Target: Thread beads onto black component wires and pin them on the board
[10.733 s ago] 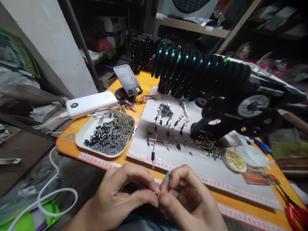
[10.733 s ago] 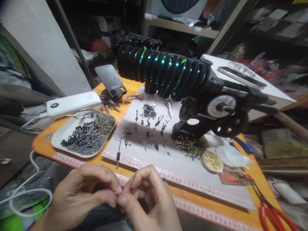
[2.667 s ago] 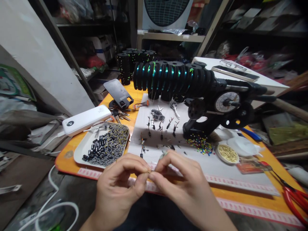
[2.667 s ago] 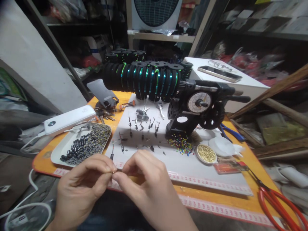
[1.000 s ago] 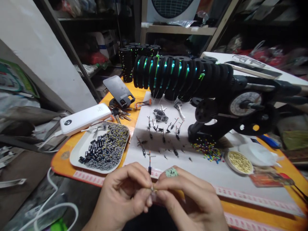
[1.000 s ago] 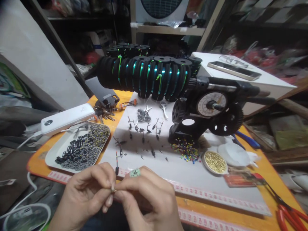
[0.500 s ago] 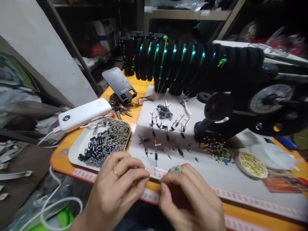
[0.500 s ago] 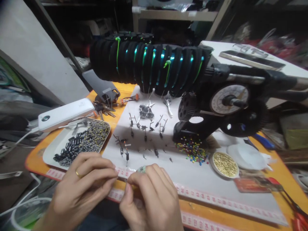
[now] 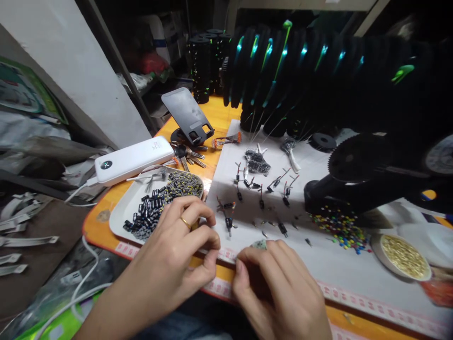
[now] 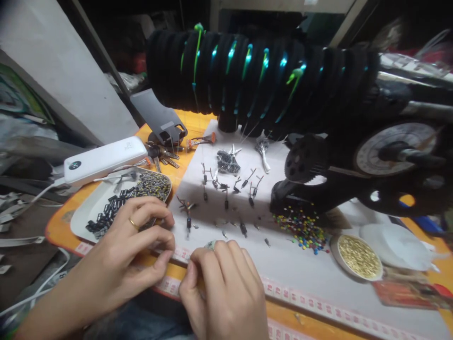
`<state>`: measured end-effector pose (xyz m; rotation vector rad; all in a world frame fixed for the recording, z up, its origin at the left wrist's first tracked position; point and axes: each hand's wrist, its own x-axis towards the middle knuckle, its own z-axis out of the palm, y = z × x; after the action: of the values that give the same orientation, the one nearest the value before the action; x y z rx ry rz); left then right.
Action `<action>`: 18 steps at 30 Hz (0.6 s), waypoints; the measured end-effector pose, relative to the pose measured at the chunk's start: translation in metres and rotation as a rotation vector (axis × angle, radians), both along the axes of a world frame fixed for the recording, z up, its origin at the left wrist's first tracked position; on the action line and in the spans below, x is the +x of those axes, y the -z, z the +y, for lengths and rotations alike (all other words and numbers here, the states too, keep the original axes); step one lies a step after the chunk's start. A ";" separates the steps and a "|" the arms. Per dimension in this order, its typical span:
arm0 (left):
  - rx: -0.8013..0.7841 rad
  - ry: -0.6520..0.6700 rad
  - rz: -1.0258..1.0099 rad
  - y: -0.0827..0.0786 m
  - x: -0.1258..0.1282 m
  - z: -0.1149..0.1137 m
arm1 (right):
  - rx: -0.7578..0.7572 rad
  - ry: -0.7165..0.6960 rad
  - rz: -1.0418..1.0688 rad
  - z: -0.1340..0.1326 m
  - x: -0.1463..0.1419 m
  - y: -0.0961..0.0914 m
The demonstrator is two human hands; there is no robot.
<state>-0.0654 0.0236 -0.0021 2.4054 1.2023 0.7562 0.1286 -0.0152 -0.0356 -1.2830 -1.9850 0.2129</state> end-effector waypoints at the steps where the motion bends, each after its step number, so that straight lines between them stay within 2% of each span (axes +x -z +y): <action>1: -0.008 -0.002 0.011 -0.001 -0.004 0.002 | -0.005 -0.002 -0.001 0.001 -0.003 0.000; 6: -0.047 -0.003 0.041 -0.004 -0.015 0.008 | -0.026 -0.010 0.000 0.005 -0.014 -0.001; 14: -0.121 -0.007 0.000 -0.008 -0.018 0.009 | 0.010 -0.009 -0.060 0.007 -0.012 -0.001; 18: -0.106 -0.006 -0.015 -0.006 -0.018 0.007 | 0.015 -0.003 -0.070 0.006 -0.012 0.000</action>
<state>-0.0835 0.0303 0.0040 2.3067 1.2131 0.6934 0.1170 -0.0094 -0.0360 -1.2933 -2.0437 0.1563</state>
